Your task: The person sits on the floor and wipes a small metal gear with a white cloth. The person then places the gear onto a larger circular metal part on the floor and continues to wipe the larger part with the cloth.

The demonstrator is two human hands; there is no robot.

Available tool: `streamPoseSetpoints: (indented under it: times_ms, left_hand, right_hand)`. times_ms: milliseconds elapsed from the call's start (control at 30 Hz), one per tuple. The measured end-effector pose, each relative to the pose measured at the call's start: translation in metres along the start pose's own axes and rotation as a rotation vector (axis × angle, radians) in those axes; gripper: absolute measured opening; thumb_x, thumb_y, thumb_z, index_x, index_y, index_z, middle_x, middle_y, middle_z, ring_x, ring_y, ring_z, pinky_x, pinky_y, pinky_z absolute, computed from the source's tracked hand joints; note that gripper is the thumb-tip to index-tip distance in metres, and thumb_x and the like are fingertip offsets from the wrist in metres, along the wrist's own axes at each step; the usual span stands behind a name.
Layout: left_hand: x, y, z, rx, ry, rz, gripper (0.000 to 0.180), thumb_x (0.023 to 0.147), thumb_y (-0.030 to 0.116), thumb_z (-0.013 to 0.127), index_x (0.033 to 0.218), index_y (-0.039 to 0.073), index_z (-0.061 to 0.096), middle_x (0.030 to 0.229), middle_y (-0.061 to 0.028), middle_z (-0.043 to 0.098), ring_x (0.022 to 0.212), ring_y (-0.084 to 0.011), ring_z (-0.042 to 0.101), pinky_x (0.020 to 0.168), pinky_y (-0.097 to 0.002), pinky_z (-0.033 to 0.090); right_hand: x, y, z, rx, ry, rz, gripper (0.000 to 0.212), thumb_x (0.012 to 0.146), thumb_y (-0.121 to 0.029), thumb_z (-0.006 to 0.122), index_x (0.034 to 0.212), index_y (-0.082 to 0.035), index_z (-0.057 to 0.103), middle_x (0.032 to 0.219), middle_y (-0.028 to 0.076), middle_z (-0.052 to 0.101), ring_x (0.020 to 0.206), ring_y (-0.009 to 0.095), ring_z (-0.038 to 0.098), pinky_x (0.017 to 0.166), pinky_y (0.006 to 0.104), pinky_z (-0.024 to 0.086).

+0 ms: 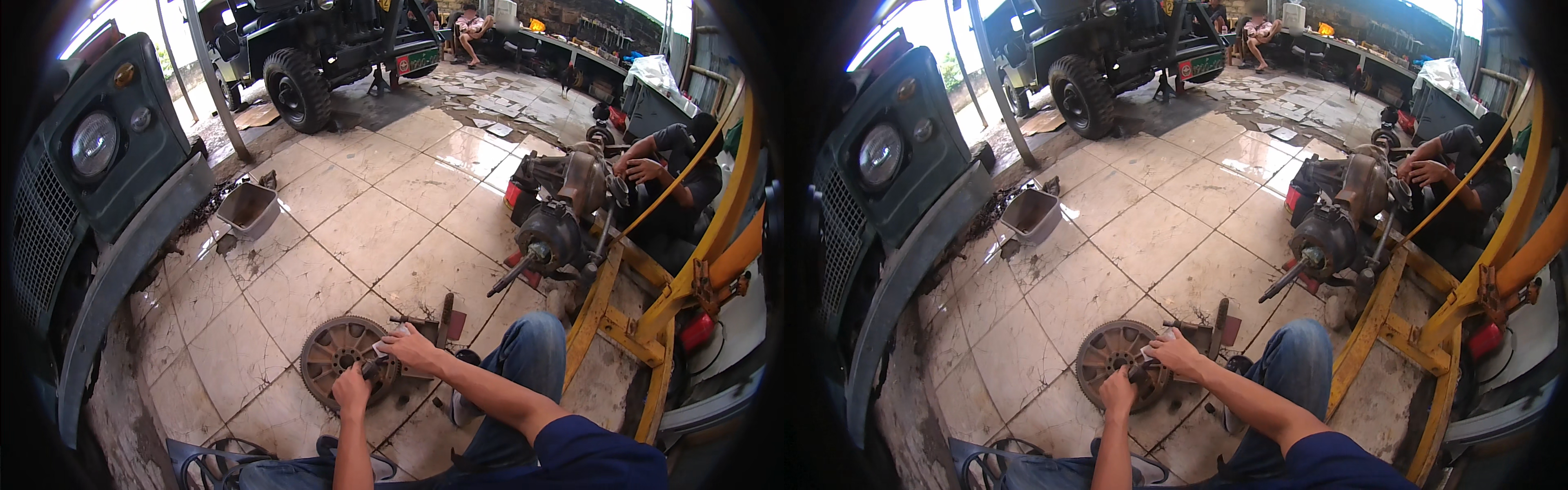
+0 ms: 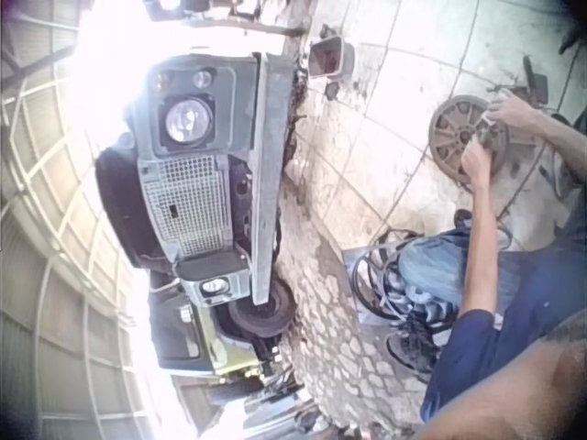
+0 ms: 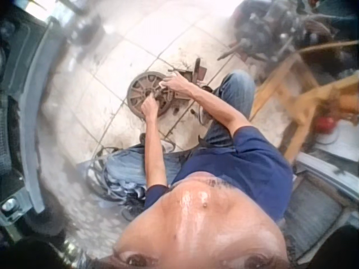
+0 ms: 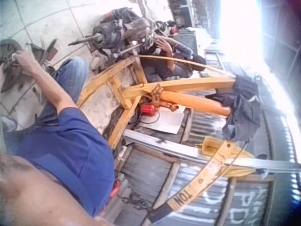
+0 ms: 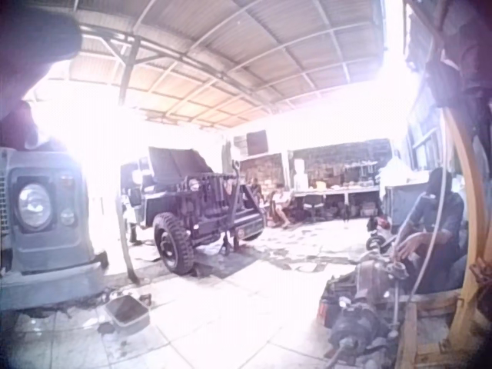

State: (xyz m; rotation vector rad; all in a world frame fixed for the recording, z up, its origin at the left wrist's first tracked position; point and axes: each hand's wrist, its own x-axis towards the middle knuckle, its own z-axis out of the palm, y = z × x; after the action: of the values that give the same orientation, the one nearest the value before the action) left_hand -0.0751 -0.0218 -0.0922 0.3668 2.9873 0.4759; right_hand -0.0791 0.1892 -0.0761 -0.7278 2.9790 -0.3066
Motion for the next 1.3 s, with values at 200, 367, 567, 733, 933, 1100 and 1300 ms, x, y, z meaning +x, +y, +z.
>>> streamPoseSetpoints:
  times_ms: [200, 367, 567, 733, 933, 1100, 1300]
  left_hand:
    - [0.005, -0.002, -0.001, 0.028, 0.037, 0.039, 0.029, 0.073, 0.013, 0.073, 0.100, 0.008, 0.065, 0.091, -0.0132, 0.070, 0.087, -0.0331, 0.069, 0.074, -0.0444, 0.056]
    - [-0.002, -0.002, 0.004, 0.003, 0.043, 0.049, 0.031, 0.072, 0.013, 0.076, 0.102, 0.009, 0.066, 0.090, -0.0125, 0.070, 0.085, -0.0326, 0.070, 0.074, -0.0441, 0.056]
    - [-0.002, 0.000, -0.002, -0.019, 0.046, 0.035, 0.029, 0.072, 0.013, 0.077, 0.099, 0.010, 0.066, 0.088, -0.0116, 0.071, 0.083, -0.0302, 0.071, 0.072, -0.0419, 0.057]
    - [0.001, -0.003, 0.004, -0.033, 0.032, 0.033, 0.043, 0.072, 0.012, 0.077, 0.113, 0.011, 0.068, 0.092, -0.0115, 0.072, 0.084, -0.0306, 0.071, 0.072, -0.0435, 0.057]
    - [0.000, -0.002, 0.007, -0.049, 0.049, 0.040, 0.043, 0.071, 0.012, 0.078, 0.113, 0.011, 0.068, 0.091, -0.0110, 0.071, 0.085, -0.0299, 0.071, 0.072, -0.0425, 0.057]
    - [-0.005, -0.001, 0.006, -0.026, 0.089, 0.037, 0.026, 0.075, 0.012, 0.076, 0.099, 0.010, 0.068, 0.088, -0.0114, 0.071, 0.085, -0.0285, 0.071, 0.073, -0.0403, 0.057]
    - [0.000, -0.002, 0.007, -0.023, 0.076, 0.041, 0.042, 0.070, 0.010, 0.077, 0.111, 0.011, 0.068, 0.092, -0.0111, 0.071, 0.083, -0.0302, 0.071, 0.072, -0.0421, 0.057]
  right_hand:
    - [0.005, 0.008, 0.018, 0.051, 0.112, -0.108, 0.042, 0.092, -0.014, 0.052, 0.133, -0.019, 0.057, 0.133, 0.005, 0.060, 0.131, 0.025, 0.051, 0.108, 0.0556, 0.034]
    - [-0.004, -0.008, 0.009, 0.089, -0.025, -0.024, 0.042, 0.091, -0.010, 0.050, 0.132, -0.018, 0.059, 0.138, 0.004, 0.059, 0.130, 0.026, 0.052, 0.106, 0.0536, 0.037]
    - [0.000, 0.001, -0.004, 0.051, -0.025, -0.054, 0.044, 0.089, -0.007, 0.051, 0.131, -0.019, 0.060, 0.136, 0.003, 0.061, 0.130, 0.024, 0.052, 0.104, 0.0466, 0.039]
    - [0.004, 0.009, -0.006, 0.070, -0.012, -0.098, 0.042, 0.092, -0.008, 0.048, 0.131, -0.017, 0.060, 0.135, 0.003, 0.062, 0.128, 0.024, 0.053, 0.105, 0.0433, 0.038]
    - [0.007, 0.008, -0.009, -0.033, -0.024, -0.185, 0.041, 0.093, -0.010, 0.048, 0.131, -0.018, 0.061, 0.130, 0.002, 0.065, 0.125, 0.022, 0.056, 0.103, 0.0405, 0.039]
    - [0.008, -0.003, -0.013, -0.008, -0.056, -0.145, 0.041, 0.092, -0.010, 0.051, 0.132, -0.016, 0.060, 0.132, 0.002, 0.063, 0.126, 0.023, 0.055, 0.103, 0.0440, 0.040]
    - [0.000, 0.000, -0.004, 0.016, -0.004, 0.067, 0.043, 0.091, -0.007, 0.049, 0.132, -0.014, 0.060, 0.136, 0.006, 0.061, 0.129, 0.026, 0.052, 0.109, 0.0499, 0.036]
